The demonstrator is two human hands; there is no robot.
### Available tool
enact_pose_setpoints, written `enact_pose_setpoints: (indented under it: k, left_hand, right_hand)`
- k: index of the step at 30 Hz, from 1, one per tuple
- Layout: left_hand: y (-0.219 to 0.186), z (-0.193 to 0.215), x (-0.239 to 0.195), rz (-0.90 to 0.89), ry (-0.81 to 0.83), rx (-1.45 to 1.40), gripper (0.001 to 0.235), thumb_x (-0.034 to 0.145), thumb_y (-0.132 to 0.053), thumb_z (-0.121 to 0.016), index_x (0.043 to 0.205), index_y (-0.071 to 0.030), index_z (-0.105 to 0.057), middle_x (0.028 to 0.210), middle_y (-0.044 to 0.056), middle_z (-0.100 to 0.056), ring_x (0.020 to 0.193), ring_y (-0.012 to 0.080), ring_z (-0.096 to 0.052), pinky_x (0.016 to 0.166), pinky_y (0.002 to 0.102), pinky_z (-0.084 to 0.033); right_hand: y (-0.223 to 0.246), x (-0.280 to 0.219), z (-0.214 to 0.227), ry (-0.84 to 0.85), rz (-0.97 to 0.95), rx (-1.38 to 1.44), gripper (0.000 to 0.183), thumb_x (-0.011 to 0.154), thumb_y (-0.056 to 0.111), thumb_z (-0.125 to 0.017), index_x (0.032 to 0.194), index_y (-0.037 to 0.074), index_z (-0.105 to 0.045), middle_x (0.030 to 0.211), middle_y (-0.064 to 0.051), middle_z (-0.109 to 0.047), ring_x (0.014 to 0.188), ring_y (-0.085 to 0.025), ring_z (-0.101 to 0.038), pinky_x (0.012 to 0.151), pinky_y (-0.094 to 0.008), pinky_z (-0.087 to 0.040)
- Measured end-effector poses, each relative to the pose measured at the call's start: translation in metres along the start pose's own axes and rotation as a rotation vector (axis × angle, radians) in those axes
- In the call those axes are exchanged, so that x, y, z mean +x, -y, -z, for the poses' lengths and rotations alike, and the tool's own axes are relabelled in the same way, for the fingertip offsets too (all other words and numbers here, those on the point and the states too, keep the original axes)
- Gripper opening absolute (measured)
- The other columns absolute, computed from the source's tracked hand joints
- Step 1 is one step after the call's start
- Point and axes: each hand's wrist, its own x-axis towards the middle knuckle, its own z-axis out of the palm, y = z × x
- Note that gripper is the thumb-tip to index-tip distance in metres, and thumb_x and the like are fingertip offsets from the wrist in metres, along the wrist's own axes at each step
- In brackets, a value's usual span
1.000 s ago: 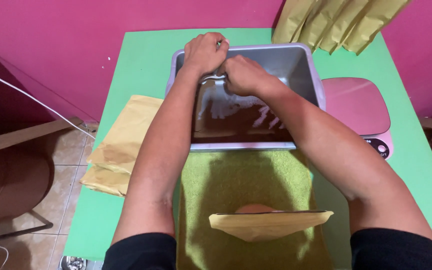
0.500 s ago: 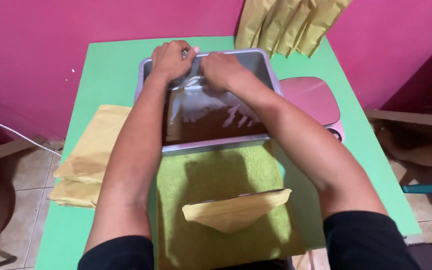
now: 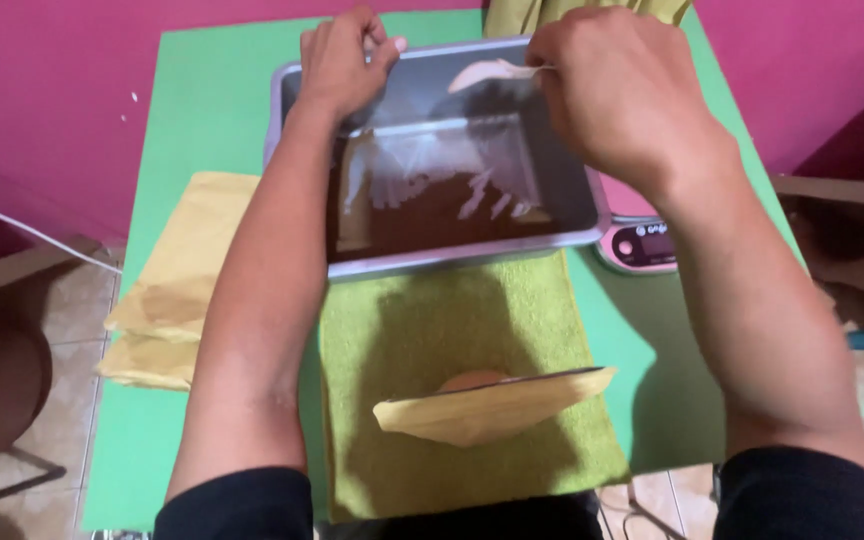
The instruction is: Filling a paper bag with the remaining coffee grounds from a metal bin using a spoon.
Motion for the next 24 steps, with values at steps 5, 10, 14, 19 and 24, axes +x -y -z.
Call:
enact_pose_setpoints:
  k: [5,10,14,19,24]
  left_hand:
    - [-0.006,0.005,-0.01,0.045,0.01,-0.036,0.034,0.092,-0.044,-0.079,0.088,-0.021,-0.054,0.078,-0.005,-0.07,0.081,0.0317,-0.068,0.083,0.046,-0.041]
    - [-0.017,0.029,-0.002,0.082,0.034,-0.157,0.051,0.093,-0.058,-0.068,0.109,-0.017,-0.042,0.093,-0.001,-0.064,0.083,0.0281,-0.066,0.083,0.05,-0.041]
    - [-0.014,0.061,0.011,0.205,0.058,-0.09,0.076,0.097,-0.074,-0.044,0.13,-0.006,-0.05,0.123,0.018,-0.067,0.115,0.0397,-0.064,0.094,0.055,-0.043]
    - [-0.033,0.116,-0.028,0.458,0.213,-0.024,0.089,0.099,-0.076,-0.041,0.136,0.004,-0.05,0.138,0.03,-0.057,0.128,0.0476,-0.053,0.1,0.055,-0.042]
    - [-0.04,0.114,-0.076,0.697,0.04,0.142,0.072,0.1,-0.064,-0.059,0.136,-0.002,-0.048,0.134,0.023,-0.053,0.123,0.0484,-0.053,0.095,0.064,-0.046]
  right_hand:
    - [0.009,-0.007,-0.008,-0.08,-0.011,0.063,0.021,0.091,0.011,-0.058,0.101,0.009,-0.076,0.097,-0.02,-0.074,0.087,-0.048,-0.069,0.059,-0.061,-0.051]
    - [0.009,-0.004,-0.023,0.077,-0.168,0.141,0.02,0.092,0.014,-0.064,0.107,0.013,-0.077,0.101,-0.022,-0.075,0.094,-0.047,-0.069,0.075,-0.06,-0.052]
    - [-0.012,-0.001,-0.036,0.225,-0.201,0.188,0.025,0.085,0.008,-0.062,0.094,0.021,-0.081,0.092,-0.003,-0.079,0.094,-0.036,-0.069,0.089,-0.053,-0.043]
    - [-0.038,0.003,-0.051,0.324,-0.297,0.462,0.018,0.083,0.004,-0.069,0.092,0.011,-0.083,0.088,-0.003,-0.079,0.083,-0.018,-0.07,0.079,-0.038,-0.055]
    - [-0.048,0.001,-0.068,0.258,-0.253,0.599,0.017,0.087,-0.003,-0.073,0.092,0.012,-0.081,0.085,-0.002,-0.078,0.077,-0.01,-0.068,0.072,-0.032,-0.057]
